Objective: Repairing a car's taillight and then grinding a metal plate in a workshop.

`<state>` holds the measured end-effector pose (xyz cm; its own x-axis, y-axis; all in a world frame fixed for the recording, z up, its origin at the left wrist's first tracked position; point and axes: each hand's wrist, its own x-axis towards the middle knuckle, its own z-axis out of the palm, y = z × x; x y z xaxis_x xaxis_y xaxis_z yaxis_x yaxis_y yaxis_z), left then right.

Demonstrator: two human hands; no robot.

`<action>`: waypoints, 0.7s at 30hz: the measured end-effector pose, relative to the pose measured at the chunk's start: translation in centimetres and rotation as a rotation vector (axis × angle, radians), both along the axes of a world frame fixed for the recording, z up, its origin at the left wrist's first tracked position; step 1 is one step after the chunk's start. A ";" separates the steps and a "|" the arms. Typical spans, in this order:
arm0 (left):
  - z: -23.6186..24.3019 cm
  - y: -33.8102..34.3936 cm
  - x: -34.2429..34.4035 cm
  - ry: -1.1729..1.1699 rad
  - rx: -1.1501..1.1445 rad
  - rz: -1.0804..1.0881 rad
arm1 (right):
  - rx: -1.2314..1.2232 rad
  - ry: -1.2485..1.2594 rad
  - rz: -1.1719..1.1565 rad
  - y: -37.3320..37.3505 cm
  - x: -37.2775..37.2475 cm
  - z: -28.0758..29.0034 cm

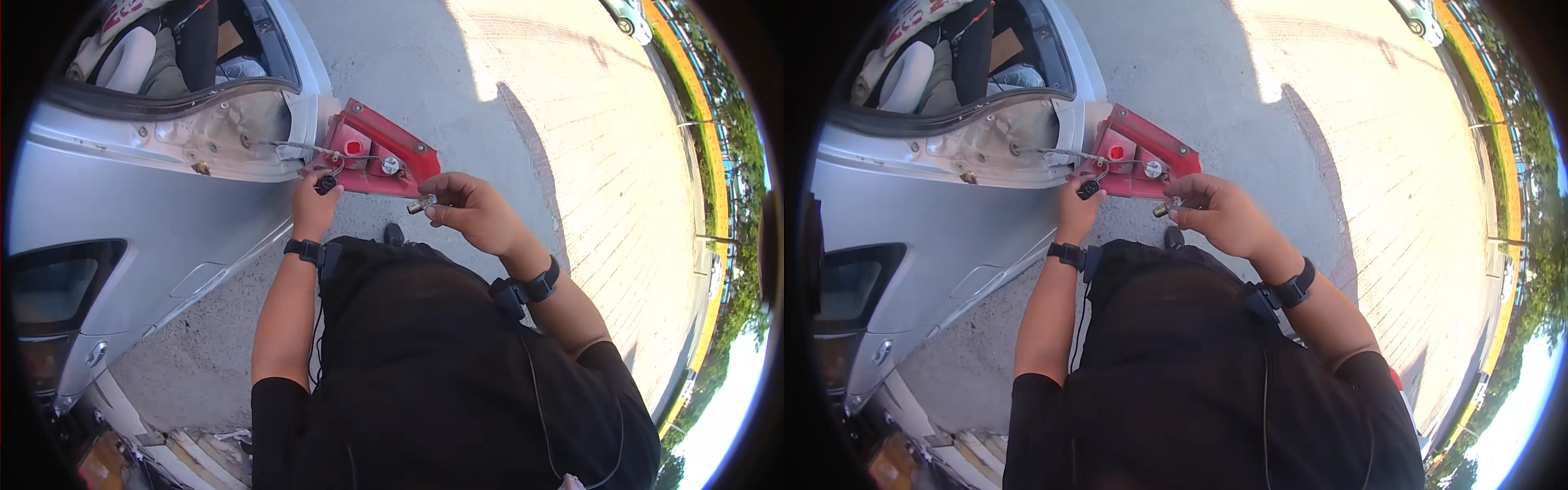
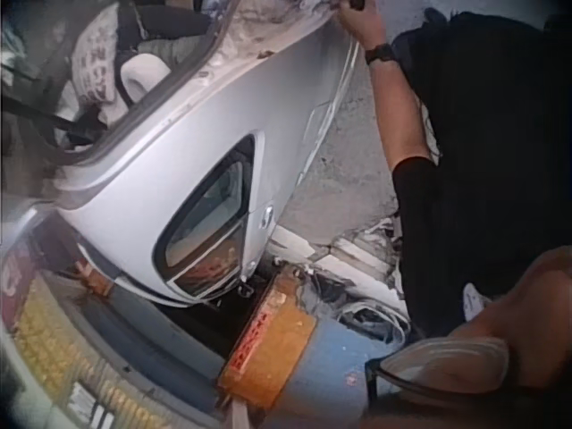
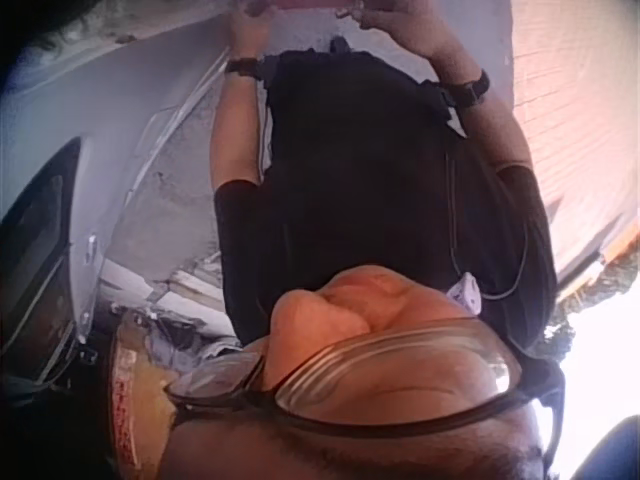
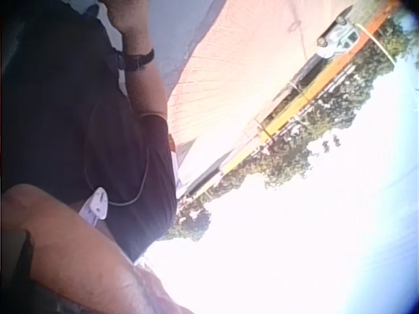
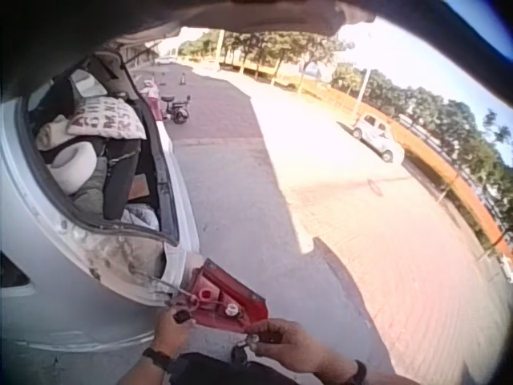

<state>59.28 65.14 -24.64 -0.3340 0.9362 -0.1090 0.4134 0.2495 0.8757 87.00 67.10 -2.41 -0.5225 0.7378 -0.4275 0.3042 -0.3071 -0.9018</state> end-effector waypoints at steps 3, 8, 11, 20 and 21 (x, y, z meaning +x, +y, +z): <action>2.9 -0.5 1.8 -0.122 0.033 0.067 | -0.007 -0.027 0.119 4.4 -1.8 -2.0; 4.4 -0.1 3.1 -0.329 -0.015 0.155 | 0.243 -0.019 0.323 9.5 -6.6 -8.3; 5.6 0.4 3.5 -0.428 -0.084 0.225 | 0.334 -0.111 0.350 9.6 -8.7 -9.8; 6.3 2.1 3.8 -0.438 0.003 0.154 | 0.737 -0.102 0.392 11.8 -9.4 -11.3; 6.2 2.3 3.5 -0.418 0.001 0.136 | 0.832 -0.086 0.446 12.1 -9.6 -11.4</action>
